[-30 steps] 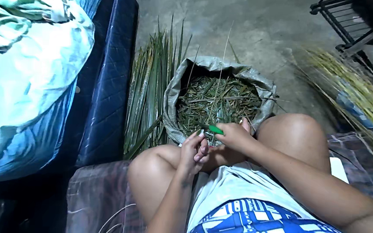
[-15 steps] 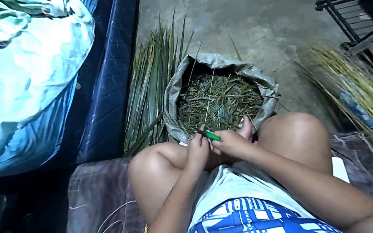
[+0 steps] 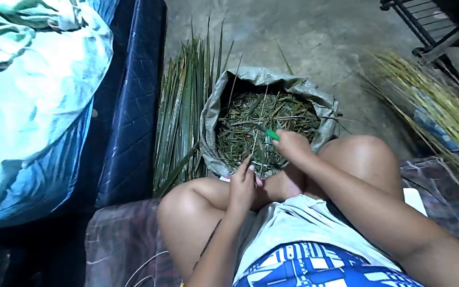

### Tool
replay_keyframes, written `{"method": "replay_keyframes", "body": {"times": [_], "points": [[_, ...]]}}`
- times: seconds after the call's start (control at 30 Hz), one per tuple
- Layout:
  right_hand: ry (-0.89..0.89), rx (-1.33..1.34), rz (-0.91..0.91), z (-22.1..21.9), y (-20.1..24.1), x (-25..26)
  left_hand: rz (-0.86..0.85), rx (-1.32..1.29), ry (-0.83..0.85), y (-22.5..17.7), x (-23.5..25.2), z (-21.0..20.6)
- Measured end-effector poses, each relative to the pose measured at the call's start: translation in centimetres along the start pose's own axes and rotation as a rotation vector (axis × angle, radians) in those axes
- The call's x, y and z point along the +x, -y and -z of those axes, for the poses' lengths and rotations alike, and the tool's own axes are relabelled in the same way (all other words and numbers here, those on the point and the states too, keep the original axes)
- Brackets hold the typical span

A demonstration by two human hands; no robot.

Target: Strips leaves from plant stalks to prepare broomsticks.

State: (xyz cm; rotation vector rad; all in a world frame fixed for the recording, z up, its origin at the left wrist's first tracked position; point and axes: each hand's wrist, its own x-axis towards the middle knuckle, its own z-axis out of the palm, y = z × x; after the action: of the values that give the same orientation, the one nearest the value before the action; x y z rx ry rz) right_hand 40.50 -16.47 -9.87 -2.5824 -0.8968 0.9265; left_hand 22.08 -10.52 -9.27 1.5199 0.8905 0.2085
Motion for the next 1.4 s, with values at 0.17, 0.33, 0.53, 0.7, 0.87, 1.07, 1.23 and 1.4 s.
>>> {"method": "replay_keyframes", "body": {"times": [0.17,0.33,0.53,0.7,0.87,1.07,1.23,1.4], "points": [[0.106,0.435,0.190,-1.3,-0.1,-1.5,0.024,-0.269,-0.080,0.4,1.0,0.4],[0.335,0.779,0.385,-4.1,1.6,-4.4,0.153,-0.678,-0.084,0.0,1.3,-0.1],[0.355,0.875,0.352,-4.5,1.8,-3.6,0.083,-0.799,-0.047,0.5,1.8,-0.3],[0.393,1.037,0.222,-4.4,1.8,-4.2,-0.005,-0.669,-0.022,0.8,1.9,-0.7],[0.571,1.359,0.186,-3.8,0.9,-3.7,-0.129,-0.760,0.027,0.9,1.8,-0.3],[0.605,1.566,0.059,-1.8,0.1,-2.9,-0.051,-0.794,0.070,0.2,1.7,1.9],[0.445,1.666,-0.125,-1.7,0.3,-2.7,-0.053,-0.867,0.227,0.1,1.5,2.3],[0.307,1.653,-0.199,-2.0,0.3,-1.6,0.057,-0.854,0.356,0.2,1.1,3.0]]}}
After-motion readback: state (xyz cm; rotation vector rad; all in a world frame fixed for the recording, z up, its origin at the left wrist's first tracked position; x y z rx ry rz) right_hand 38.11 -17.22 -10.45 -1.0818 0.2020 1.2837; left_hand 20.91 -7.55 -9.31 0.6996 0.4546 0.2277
